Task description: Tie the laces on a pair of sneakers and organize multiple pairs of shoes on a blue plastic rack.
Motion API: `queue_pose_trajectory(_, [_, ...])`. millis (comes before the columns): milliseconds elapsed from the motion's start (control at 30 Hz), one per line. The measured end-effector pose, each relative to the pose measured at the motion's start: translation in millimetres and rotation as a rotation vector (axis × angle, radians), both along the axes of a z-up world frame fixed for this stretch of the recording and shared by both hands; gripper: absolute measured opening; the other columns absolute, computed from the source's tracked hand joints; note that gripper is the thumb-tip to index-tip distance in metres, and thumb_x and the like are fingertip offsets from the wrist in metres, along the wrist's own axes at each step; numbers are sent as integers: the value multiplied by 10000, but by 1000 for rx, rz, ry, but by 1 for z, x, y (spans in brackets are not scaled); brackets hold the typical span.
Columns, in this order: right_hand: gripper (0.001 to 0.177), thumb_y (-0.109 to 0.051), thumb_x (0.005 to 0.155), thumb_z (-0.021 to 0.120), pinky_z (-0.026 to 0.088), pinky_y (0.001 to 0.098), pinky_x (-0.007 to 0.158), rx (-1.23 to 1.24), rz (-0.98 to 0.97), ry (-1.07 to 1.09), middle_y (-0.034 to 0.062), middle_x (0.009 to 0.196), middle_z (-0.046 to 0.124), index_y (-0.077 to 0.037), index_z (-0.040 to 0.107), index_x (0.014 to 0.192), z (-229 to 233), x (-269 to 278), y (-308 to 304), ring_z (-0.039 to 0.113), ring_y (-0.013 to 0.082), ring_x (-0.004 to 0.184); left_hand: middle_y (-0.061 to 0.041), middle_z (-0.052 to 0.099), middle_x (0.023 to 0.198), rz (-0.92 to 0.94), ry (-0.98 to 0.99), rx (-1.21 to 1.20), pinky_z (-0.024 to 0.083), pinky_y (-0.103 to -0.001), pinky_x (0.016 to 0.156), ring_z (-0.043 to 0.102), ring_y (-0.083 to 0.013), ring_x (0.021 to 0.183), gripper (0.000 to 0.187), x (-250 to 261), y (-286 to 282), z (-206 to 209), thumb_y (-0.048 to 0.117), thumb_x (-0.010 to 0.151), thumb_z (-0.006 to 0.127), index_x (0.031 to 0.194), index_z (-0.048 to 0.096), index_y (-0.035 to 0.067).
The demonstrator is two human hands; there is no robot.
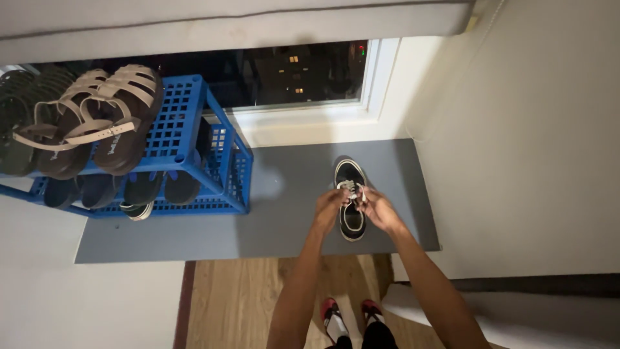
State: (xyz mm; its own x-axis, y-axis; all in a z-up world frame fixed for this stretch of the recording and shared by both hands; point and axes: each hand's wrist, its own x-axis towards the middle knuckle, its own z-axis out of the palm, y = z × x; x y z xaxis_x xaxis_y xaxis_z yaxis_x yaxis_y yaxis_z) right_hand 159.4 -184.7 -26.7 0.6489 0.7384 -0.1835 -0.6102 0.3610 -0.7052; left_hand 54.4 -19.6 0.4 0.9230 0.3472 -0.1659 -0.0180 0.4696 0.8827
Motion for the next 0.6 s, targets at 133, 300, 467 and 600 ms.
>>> queue_pose_trajectory(133, [233,-175,1086,491,536,346,824,-36,-16,-14,83,1072,664,-7,632,1163,30,-9,1,600,170,906,-64,742,1051,-40,-15,82,541,-260,832,668,-130,951,192,1,0,-8,117,962,708,1106,737,-7])
queue_pose_trajectory(300, [238,4,1037,481,547,328,913,-36,62,-191,109,1181,641,19,602,1242,17,-4,1,620,185,1057,-58,755,1034,-7,-6,305,549,-268,794,665,-131,898,125,7,4,-23,41,989,676,1092,743,15])
queue_pose_trajectory(467, [238,41,1020,493,561,322,867,-177,8,-296,100,1142,659,27,646,1202,32,-5,4,632,172,976,-76,776,1019,67,-118,412,574,-270,854,712,-134,941,109,7,4,-20,19,972,694,1062,749,-8])
queue_pose_trajectory(600, [186,2,1051,529,569,304,823,-276,-59,-387,97,1040,689,39,685,1145,20,-2,10,636,149,866,-73,775,1008,88,-180,353,592,-258,847,731,-141,947,122,12,4,-35,-9,924,737,1046,724,-8])
